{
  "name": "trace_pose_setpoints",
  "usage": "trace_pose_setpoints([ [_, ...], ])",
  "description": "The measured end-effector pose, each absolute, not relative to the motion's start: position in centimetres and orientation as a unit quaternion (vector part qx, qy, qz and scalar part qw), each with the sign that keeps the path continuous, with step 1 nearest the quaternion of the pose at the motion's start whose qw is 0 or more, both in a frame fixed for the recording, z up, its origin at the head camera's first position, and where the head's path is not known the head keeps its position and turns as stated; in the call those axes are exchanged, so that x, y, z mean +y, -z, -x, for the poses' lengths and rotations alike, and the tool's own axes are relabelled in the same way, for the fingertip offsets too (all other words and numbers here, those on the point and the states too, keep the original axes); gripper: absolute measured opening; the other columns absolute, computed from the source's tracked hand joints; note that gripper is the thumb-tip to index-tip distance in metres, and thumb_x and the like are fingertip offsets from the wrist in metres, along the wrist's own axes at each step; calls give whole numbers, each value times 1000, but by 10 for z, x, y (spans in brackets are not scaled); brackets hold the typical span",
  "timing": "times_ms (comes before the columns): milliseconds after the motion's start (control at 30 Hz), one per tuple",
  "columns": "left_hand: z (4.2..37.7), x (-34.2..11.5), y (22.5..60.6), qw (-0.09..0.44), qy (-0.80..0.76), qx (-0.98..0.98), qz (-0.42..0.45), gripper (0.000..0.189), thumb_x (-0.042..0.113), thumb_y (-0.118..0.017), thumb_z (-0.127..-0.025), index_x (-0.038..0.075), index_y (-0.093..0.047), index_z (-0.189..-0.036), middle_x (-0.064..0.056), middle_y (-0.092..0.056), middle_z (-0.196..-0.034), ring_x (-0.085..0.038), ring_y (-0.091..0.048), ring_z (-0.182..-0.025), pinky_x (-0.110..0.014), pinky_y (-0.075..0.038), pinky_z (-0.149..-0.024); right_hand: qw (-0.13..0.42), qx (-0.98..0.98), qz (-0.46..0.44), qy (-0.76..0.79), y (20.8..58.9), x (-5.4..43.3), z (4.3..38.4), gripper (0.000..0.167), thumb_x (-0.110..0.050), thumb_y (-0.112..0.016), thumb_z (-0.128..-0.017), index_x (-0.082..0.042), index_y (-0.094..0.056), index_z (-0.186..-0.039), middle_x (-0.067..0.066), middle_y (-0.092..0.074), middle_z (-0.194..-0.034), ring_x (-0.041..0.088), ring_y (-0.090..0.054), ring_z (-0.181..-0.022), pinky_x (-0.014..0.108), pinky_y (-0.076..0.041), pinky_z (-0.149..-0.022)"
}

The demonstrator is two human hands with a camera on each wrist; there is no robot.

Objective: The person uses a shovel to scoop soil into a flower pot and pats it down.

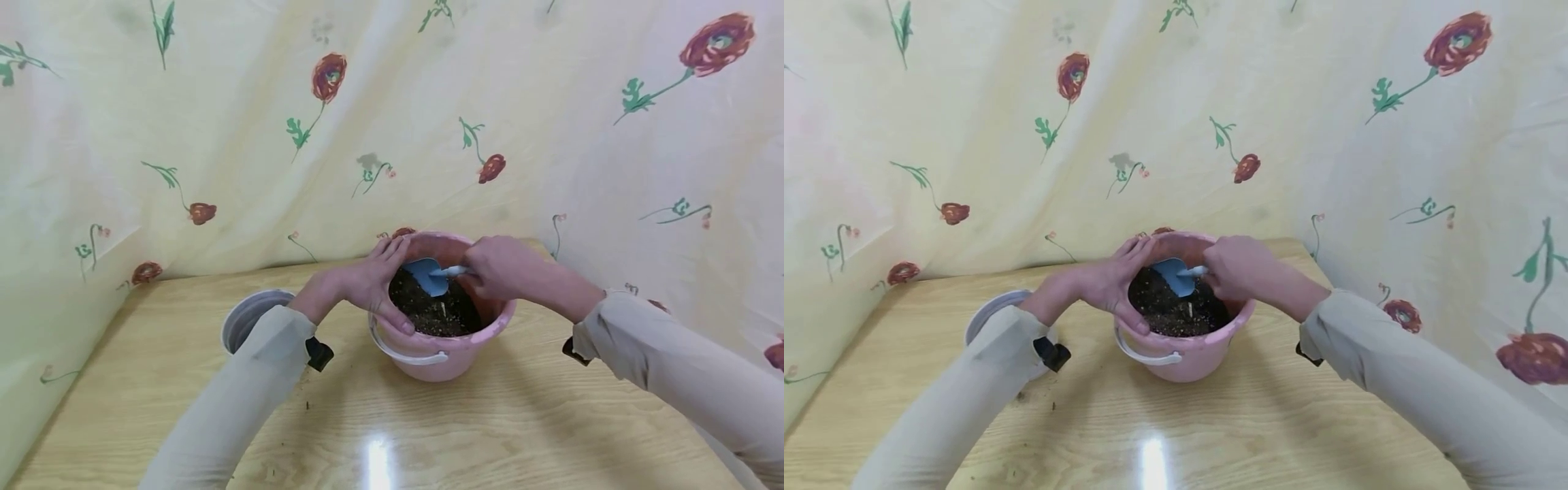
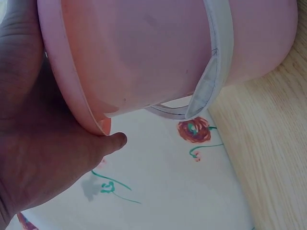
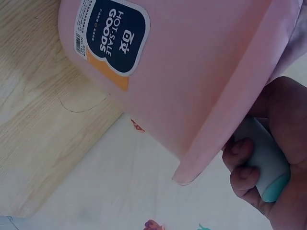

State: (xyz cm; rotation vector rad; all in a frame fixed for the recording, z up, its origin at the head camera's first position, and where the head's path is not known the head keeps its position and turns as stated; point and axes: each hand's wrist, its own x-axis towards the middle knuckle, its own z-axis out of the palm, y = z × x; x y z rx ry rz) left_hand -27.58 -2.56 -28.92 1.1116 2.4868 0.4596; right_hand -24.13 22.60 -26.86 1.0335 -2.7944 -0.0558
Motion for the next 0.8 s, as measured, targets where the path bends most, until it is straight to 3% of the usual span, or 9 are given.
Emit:
trace_pose_setpoints([
  [200,277,-26,289,189,-163,886,-391,144,63,-81,-62,17,22,-151,-2,24,-158,-20,26,-142,-47,-7,-117,67,-925,-374,-6,271,229,238,34,-17,-71,-81,-16,-48,-56,-8,-37,-51,9,-36,-48,28,-36,-46],
  [533,276,-26,291,188,-167,884,-393,144,64,-81,-61,17,21,-152,-3,23,-158,-21,25,-143,-47,-10,-117,-29,-931,-360,-53,271,235,241,37,-20,-70,-84,-17,-47,-55,-11,-30,-49,5,-31,-46,24,-31,-47],
  [700,277,-27,291,182,-174,882,-398,143,62,-82,-63,15,20,-152,-5,23,-158,-21,25,-143,-47,-9,-117,-108,-935,-324,-93,272,231,248,24,-25,-67,-89,-10,-61,-71,-7,-47,-61,7,-45,-56,28,-42,-55],
  [800,277,-28,292,180,-176,882,-398,143,61,-82,-63,14,20,-152,-5,23,-158,-21,25,-143,-47,-9,-117,-166,-930,-303,-128,274,226,252,26,-30,-65,-92,-7,-67,-80,-4,-55,-69,7,-50,-64,30,-46,-63],
])
